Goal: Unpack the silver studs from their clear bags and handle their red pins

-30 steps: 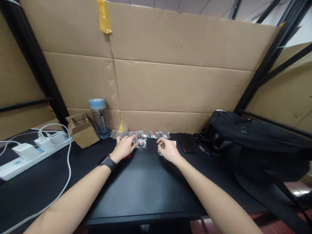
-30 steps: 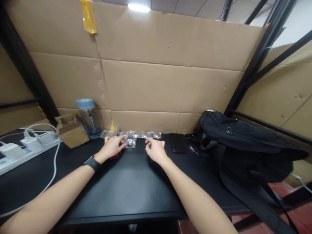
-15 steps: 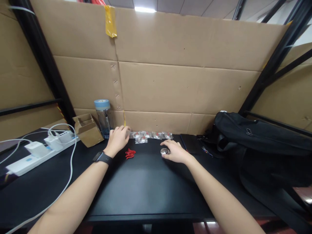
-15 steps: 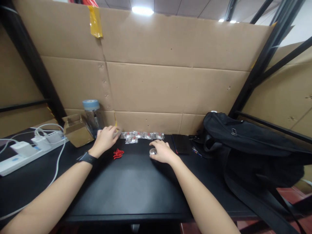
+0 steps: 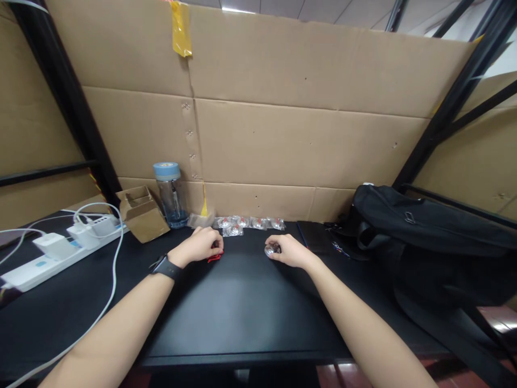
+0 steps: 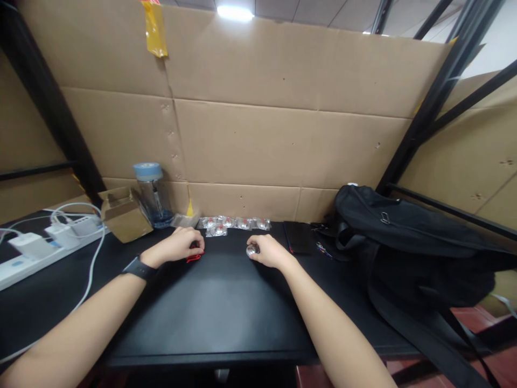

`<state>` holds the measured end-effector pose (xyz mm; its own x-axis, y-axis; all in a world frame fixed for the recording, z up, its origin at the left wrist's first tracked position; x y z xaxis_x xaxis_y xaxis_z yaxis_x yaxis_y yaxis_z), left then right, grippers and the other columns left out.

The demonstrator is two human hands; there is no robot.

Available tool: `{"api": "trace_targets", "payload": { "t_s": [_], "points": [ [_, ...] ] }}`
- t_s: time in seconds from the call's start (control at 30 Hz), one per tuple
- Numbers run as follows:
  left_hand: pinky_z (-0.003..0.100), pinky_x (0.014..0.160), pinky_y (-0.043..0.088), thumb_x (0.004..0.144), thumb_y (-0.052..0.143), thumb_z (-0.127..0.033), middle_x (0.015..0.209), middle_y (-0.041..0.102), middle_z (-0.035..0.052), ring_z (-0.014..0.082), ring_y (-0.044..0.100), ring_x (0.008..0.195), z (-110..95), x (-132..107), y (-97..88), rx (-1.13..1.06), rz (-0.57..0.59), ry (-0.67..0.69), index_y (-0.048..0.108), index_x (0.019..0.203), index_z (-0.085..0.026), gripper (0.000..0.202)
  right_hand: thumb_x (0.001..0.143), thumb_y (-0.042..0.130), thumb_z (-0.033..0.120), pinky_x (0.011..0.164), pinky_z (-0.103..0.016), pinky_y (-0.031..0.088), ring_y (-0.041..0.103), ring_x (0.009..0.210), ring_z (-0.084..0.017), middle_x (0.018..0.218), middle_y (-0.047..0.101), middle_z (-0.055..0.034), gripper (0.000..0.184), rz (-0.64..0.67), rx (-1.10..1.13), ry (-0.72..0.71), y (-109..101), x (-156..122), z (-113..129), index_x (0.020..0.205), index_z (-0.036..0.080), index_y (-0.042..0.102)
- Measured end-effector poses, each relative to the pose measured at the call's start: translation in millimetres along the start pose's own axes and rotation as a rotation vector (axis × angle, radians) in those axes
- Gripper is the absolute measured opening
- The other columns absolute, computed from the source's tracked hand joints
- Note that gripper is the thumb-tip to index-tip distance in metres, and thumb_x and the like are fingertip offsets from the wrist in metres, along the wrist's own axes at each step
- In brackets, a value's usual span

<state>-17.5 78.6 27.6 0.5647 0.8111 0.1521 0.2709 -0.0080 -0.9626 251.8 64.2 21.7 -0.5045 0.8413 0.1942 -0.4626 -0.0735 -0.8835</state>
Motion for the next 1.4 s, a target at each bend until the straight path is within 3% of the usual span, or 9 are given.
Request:
{"api": "trace_targets", "payload": {
  "t_s": [0.27, 0.47, 0.57, 0.77, 0.9, 1.07, 1.2, 1.4],
  "points": [
    [0.030, 0.083, 0.038, 0.090, 0.057, -0.038, 0.082, 0.075, 0.0008, 0.0207, 0.067, 0.084, -4.9, -0.6, -6.3, -0.008, -0.078, 0.039, 0.070, 0.078, -0.025, 0.021, 0.076, 0.075, 0.025, 0.086, -0.030, 0.050, 0.070, 0.092, -0.020, 0.100, 0.075, -0.0042, 0.035, -0.069, 0.035, -0.011, -9.7, 0.2, 4.3, 0.111, 0.024, 0.070],
    [0.025, 0.075, 0.047, 0.097, 0.049, -0.043, 0.085, 0.076, 0.0012, 0.0170, 0.069, 0.078, -35.2, -0.9, -16.3, -0.403, -0.174, 0.081, 0.059, 0.098, -0.022, 0.023, 0.079, 0.074, 0.025, 0.083, -0.031, 0.052, 0.068, 0.091, -0.018, 0.104, 0.074, -0.0038, 0.037, -0.196, 0.266, -0.109, -11.4, 0.8, 26.8, 0.115, 0.024, 0.067],
    [0.026, 0.073, 0.050, 0.093, 0.056, -0.044, 0.086, 0.076, 0.0020, 0.0173, 0.069, 0.078, -46.4, 1.2, -16.1, -0.507, -0.222, 0.064, 0.063, 0.094, -0.021, 0.025, 0.079, 0.074, 0.027, 0.082, -0.033, 0.054, 0.068, 0.097, -0.020, 0.111, 0.072, -0.0064, 0.042, -0.232, 0.406, -0.127, -7.7, 0.8, 36.0, 0.119, 0.024, 0.065],
    [0.032, 0.088, 0.051, 0.086, 0.067, -0.042, 0.093, 0.077, 0.0026, 0.0210, 0.071, 0.089, -54.6, 4.3, -11.4, -0.577, -0.250, 0.062, 0.075, 0.089, -0.022, 0.022, 0.076, 0.078, 0.028, 0.085, -0.036, 0.055, 0.067, 0.105, -0.022, 0.120, 0.068, -0.0089, 0.046, -0.257, 0.673, -0.116, -0.3, 1.5, 44.5, 0.119, 0.024, 0.063],
    [0.033, 0.090, 0.051, 0.086, 0.068, -0.043, 0.095, 0.078, 0.0027, 0.0223, 0.071, 0.093, -58.6, 3.0, -11.3, -0.561, -0.326, 0.044, 0.075, 0.099, -0.023, 0.024, 0.074, 0.080, 0.027, 0.087, -0.036, 0.055, 0.067, 0.109, -0.023, 0.121, 0.068, -0.0093, 0.047, -0.253, 0.814, -0.115, 4.1, 2.1, 48.4, 0.117, 0.023, 0.061],
    [0.031, 0.086, 0.049, 0.095, 0.057, -0.042, 0.097, 0.076, 0.0021, 0.0200, 0.069, 0.090, -71.8, 0.7, -12.3, -0.460, -0.400, 0.057, 0.073, 0.094, -0.024, 0.024, 0.073, 0.082, 0.028, 0.089, -0.036, 0.054, 0.067, 0.111, -0.023, 0.120, 0.068, -0.0085, 0.046, -0.275, 0.869, -0.113, 7.3, 1.1, 53.7, 0.114, 0.024, 0.061],
    [0.038, 0.096, 0.044, 0.097, 0.053, -0.039, 0.108, 0.068, 0.0043, 0.0222, 0.062, 0.107, -78.4, -1.5, -12.5, -0.362, -0.491, 0.034, 0.069, 0.096, -0.025, 0.022, 0.072, 0.083, 0.030, 0.088, -0.036, 0.054, 0.067, 0.111, -0.024, 0.118, 0.068, -0.0079, 0.046, -0.313, 0.871, -0.113, 9.2, 0.3, 58.7, 0.112, 0.024, 0.061],
    [0.046, 0.099, 0.038, 0.097, 0.053, -0.036, 0.122, 0.057, 0.0059, 0.0265, 0.051, 0.122, -83.5, -3.9, -9.0, -0.272, -0.530, -0.026, 0.067, 0.097, -0.026, 0.017, 0.072, 0.084, 0.032, 0.087, -0.035, 0.054, 0.068, 0.111, -0.024, 0.118, 0.068, -0.0082, 0.046, -0.365, 0.905, -0.111, 8.6, -1.8, 64.6, 0.111, 0.024, 0.060]
  ]
}}
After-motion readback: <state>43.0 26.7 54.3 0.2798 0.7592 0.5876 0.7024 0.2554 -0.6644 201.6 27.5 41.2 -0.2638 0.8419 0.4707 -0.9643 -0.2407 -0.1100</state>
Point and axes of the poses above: each hand's wrist, its own x-axis towards the middle knuckle, its own y-axis out of the palm, z = x × y, the point moved 6 cm from there along x, towards the middle knuckle
